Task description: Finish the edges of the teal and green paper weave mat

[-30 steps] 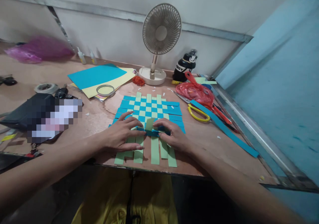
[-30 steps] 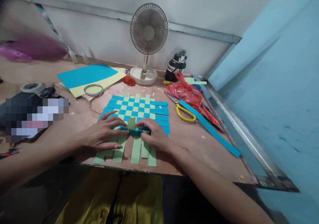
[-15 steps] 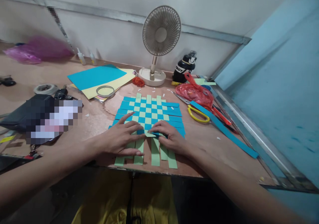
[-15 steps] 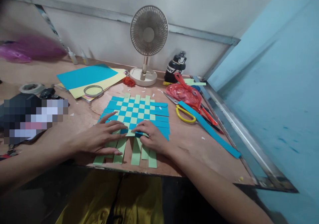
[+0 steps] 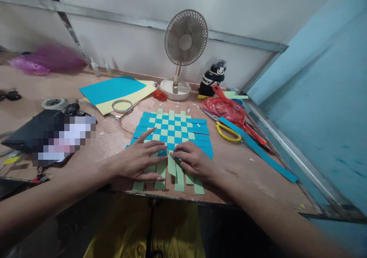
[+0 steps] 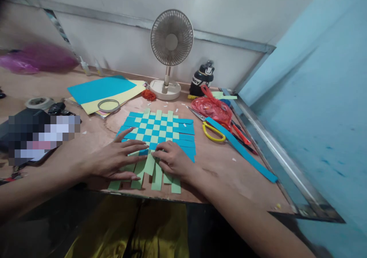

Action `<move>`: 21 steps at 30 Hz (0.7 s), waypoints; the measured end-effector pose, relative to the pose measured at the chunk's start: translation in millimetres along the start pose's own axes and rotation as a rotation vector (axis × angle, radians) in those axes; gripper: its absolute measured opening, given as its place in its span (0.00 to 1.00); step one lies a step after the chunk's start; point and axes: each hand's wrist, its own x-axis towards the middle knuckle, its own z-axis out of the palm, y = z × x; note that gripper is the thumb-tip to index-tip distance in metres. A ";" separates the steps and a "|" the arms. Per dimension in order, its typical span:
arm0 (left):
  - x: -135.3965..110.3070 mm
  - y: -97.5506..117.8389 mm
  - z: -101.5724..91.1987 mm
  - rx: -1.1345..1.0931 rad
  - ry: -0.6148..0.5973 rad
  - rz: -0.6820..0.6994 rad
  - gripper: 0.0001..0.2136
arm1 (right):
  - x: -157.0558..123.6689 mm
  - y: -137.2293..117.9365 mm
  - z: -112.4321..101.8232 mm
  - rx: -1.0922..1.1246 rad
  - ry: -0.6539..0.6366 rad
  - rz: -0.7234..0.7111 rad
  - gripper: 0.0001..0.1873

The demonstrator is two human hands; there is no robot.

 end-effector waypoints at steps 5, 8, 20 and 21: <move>0.7 -0.9 -2.0 -0.066 0.050 -0.119 0.23 | 1.0 -0.5 -1.2 -0.048 0.019 -0.047 0.15; 2.5 -2.3 4.9 -0.087 -0.071 -0.164 0.33 | 0.2 0.6 -3.4 -0.078 0.013 -0.092 0.15; 9.3 1.8 13.4 -0.185 -0.232 -0.065 0.39 | -7.3 9.7 -1.1 -0.021 0.132 0.091 0.16; 9.4 2.6 14.0 -0.193 -0.226 -0.058 0.40 | -6.8 9.9 -0.4 -0.017 0.130 0.093 0.16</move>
